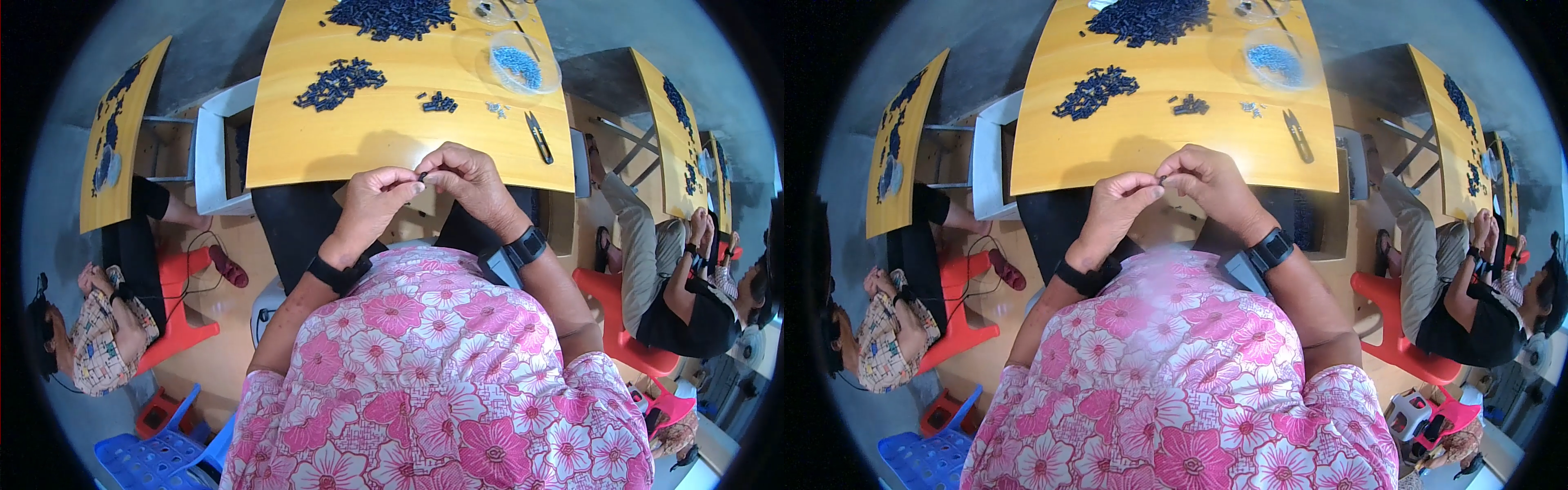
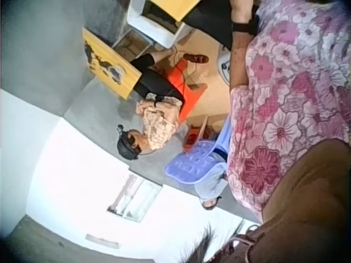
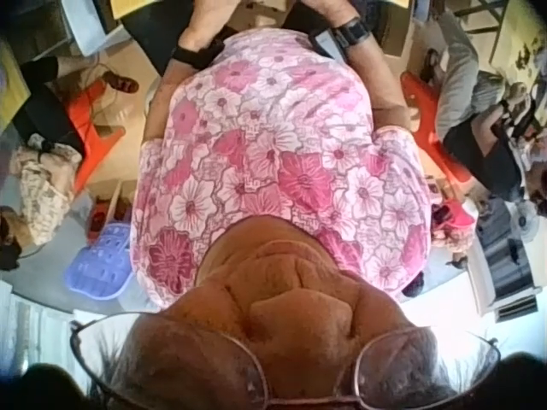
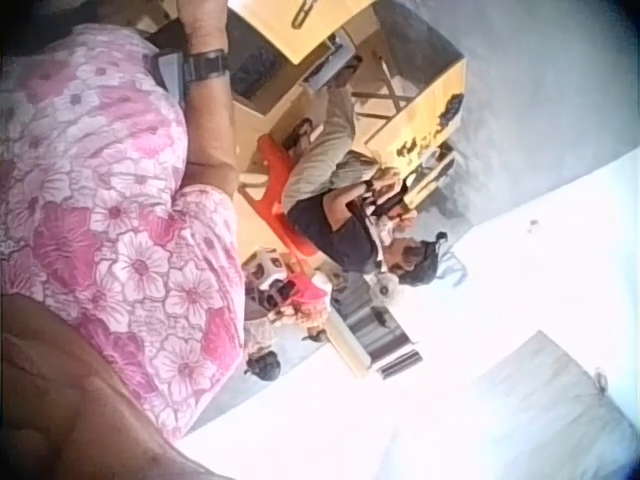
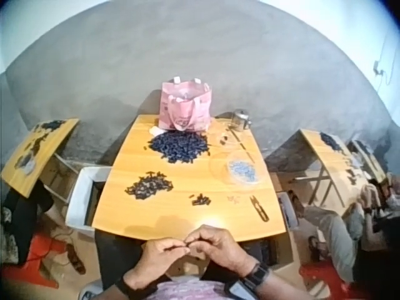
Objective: Assembling small blue and black plastic components on a wooden work surface.
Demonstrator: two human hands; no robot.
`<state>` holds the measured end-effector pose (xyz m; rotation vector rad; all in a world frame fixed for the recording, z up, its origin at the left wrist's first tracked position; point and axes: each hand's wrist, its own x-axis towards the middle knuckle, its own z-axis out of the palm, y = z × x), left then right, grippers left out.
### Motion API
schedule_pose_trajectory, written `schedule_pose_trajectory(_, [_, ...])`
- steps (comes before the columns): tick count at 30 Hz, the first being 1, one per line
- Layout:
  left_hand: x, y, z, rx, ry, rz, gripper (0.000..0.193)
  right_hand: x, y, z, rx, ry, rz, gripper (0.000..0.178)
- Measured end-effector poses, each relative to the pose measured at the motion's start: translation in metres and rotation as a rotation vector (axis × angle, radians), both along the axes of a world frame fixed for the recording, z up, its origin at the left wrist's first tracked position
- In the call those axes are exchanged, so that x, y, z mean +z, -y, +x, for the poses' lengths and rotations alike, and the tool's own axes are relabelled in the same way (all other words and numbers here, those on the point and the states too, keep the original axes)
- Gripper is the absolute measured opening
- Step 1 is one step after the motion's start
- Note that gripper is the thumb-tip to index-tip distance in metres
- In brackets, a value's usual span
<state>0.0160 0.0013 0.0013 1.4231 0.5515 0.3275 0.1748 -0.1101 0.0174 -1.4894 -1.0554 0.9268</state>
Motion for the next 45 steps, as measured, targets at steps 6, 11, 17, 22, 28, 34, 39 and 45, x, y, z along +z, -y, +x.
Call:
schedule_pose_trajectory(6, [-0.003, -0.003, 0.005, -0.057, -0.007, -0.033, 0.012, 0.008, 0.004, 0.002, -0.009, 0.157, 0.021, 0.011])
schedule_pose_trajectory(11, [-0.005, -0.004, 0.010, -0.092, -0.042, -0.017, 0.012, -0.001, 0.007, 0.012, 0.002, 0.267, 0.093, 0.008])
schedule_pose_trajectory(17, [-0.011, -0.006, 0.007, -0.059, -0.036, -0.076, 0.014, -0.021, 0.022, 0.057, -0.409, 0.830, 0.038, 0.009])
schedule_pose_trajectory(22, [-0.013, -0.005, 0.010, -0.086, -0.052, -0.077, 0.014, -0.037, 0.026, 0.097, -0.681, 0.934, -0.164, 0.009])
schedule_pose_trajectory(28, [-0.011, -0.004, 0.010, -0.111, -0.089, -0.065, 0.014, -0.035, 0.017, 0.108, -0.680, 0.916, -0.329, 0.015])
schedule_pose_trajectory(34, [-0.015, -0.002, 0.010, -0.061, -0.010, -0.094, 0.012, -0.032, 0.010, 0.103, -0.711, 0.907, -0.365, 0.015])
schedule_pose_trajectory(39, [-0.012, -0.004, 0.010, -0.060, -0.017, -0.098, 0.012, -0.034, 0.008, 0.105, -0.696, 0.956, -0.364, 0.016])
schedule_pose_trajectory(45, [-0.010, -0.006, 0.008, -0.103, -0.081, -0.074, 0.013, -0.037, 0.008, 0.104, -0.662, 1.052, -0.381, 0.015])
